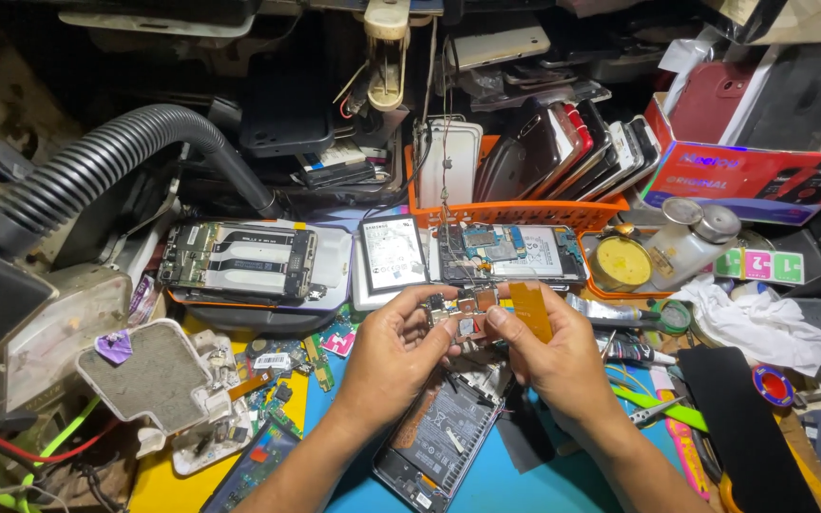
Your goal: Assembling a smartphone by placing the motherboard into the housing and connecting internal components and ribbon cables.
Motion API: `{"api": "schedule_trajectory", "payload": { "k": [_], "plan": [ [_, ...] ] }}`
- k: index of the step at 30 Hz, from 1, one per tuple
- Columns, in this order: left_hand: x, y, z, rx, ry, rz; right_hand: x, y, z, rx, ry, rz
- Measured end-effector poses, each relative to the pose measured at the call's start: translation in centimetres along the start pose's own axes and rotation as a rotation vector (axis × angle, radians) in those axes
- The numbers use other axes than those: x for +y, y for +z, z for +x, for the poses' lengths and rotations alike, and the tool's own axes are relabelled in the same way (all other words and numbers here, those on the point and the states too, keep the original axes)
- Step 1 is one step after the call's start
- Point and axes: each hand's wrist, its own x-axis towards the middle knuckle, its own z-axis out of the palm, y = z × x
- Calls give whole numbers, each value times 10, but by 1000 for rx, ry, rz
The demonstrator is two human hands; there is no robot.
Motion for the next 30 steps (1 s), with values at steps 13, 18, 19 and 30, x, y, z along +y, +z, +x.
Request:
{"api": "schedule_trajectory", "payload": {
  "k": [13, 18, 19, 30],
  "plan": [
    [-4, -2, 0, 26, 27, 81, 3, 2, -3, -9, 14, 65],
    [-5, -1, 1, 23, 51, 71, 5, 2, -3, -5, 18, 94],
    [-3, -1, 1, 23, 51, 71, 6, 2, -3, -6, 18, 93],
    [-6, 4, -3, -58, 88, -47, 0, 9, -6, 82, 36, 48]
  ]
}}
